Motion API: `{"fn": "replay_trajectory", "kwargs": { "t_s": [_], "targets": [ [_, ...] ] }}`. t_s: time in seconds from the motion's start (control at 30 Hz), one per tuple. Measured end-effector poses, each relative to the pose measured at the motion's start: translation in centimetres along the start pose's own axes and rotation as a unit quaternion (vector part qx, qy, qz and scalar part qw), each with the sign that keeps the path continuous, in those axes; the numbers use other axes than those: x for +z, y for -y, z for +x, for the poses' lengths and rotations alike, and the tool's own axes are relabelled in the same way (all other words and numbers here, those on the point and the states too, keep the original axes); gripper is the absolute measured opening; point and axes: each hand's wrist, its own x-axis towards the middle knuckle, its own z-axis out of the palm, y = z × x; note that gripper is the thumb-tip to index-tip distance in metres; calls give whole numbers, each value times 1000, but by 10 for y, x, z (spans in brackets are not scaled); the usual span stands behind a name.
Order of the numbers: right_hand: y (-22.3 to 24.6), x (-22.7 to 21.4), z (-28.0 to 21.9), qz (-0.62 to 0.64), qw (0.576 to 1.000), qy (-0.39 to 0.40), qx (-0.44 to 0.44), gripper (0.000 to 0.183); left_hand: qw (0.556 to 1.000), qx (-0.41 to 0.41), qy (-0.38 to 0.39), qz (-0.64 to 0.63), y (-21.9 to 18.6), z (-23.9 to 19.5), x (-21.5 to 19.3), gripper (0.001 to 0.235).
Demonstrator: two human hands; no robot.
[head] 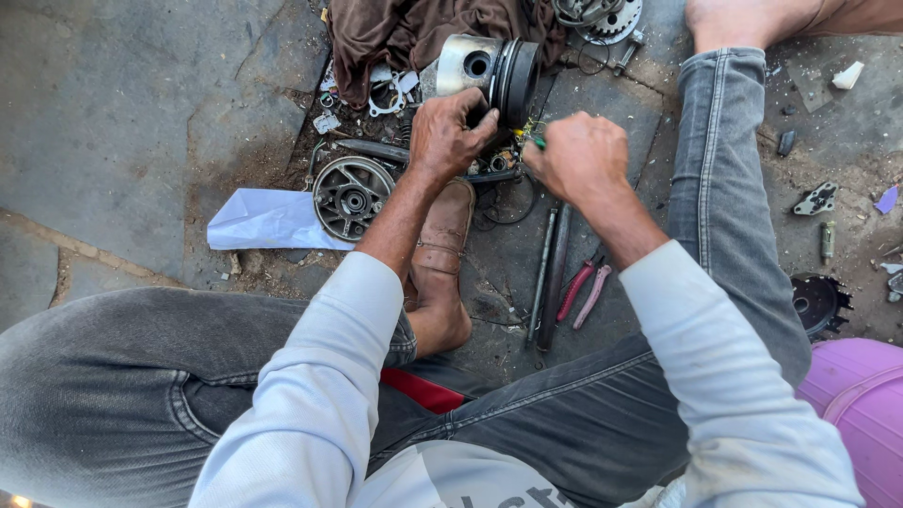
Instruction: The person is sitting on the ground and using a screwdriver to pry and remove rings from a metal engine piston. They rotate the piston and use the tool to carefully lift the rings off the grooves.
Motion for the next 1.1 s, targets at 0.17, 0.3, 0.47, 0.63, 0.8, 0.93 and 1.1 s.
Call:
{"fn": "replay_trajectory", "kwargs": {
  "t_s": [0.17, 0.3, 0.47, 0.63, 0.8, 0.93, 1.1],
  "targets": [
    [-28, -18, -31, 90, 993, -53, -60, 34, 1000, 13, -2, -16, -1, -2, -3, 23],
    [-43, -18, -32, 174, 963, -138, -150, 28, 999, -15, 17, -30, 1, -4, -4, 23],
    [-40, 7, -9, 279, 943, -160, -90, 29, 1000, 1, 8, 5, 4, 5, 1, 21],
    [-34, 32, 11, 373, 927, -18, 33, 41, 999, -21, 24, -15, 6, -1, 3, 22],
    [-14, 37, 21, 300, 951, -46, -57, 38, 999, -13, 16, -39, 2, -4, -3, 18],
    [-8, 26, 8, 251, 967, -50, 5, 32, 998, -16, 33, -47, -1, -1, -5, 18],
    [-15, 10, -16, 196, 979, -53, 7, 31, 999, 9, 36, -39, 2, 3, -7, 21]
  ]
}}
